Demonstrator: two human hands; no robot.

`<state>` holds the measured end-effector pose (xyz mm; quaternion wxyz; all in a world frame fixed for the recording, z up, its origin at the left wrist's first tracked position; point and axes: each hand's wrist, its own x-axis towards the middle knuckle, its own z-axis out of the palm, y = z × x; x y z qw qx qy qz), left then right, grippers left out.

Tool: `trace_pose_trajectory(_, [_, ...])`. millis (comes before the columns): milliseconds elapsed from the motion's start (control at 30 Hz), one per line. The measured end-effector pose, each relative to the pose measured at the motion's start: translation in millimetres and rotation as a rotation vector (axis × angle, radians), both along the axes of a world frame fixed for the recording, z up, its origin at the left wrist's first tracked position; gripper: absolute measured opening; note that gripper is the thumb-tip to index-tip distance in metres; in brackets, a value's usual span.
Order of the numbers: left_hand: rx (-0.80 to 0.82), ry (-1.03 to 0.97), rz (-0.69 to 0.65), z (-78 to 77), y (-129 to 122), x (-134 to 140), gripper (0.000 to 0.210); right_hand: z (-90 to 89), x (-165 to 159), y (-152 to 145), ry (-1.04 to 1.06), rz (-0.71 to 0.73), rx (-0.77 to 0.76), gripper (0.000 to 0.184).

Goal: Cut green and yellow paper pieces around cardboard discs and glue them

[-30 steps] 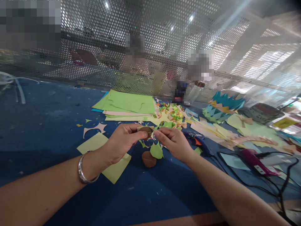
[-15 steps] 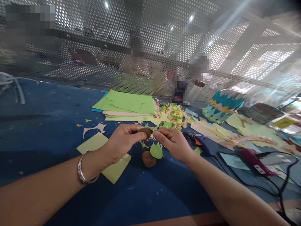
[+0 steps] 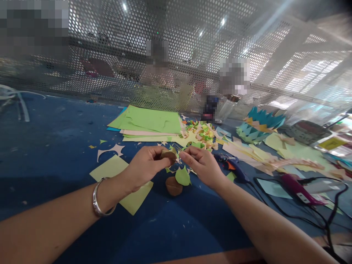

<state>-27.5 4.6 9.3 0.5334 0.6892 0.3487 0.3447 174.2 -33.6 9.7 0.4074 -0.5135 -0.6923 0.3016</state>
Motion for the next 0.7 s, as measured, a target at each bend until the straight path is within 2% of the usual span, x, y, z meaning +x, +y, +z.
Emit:
trace_pose_trajectory(267, [0.015, -0.045, -0.003, 3.4, -3.4, 1.8, 0.012, -1.5, -3.7, 0.1, 0.098, 0.031, -0.025, 0.031])
trace_pose_trajectory(467, [-0.122, -0.102, 0.022, 4.4, -3.8, 2.8, 0.016, 1.9, -7.1, -3.9, 0.136, 0.039, -0.032, 0.024])
trace_pose_trajectory(700, [-0.153, -0.186, -0.034, 5.1, -6.3, 3.2, 0.012, 2.1, -6.1, -3.8, 0.173, 0.035, -0.014, 0.029])
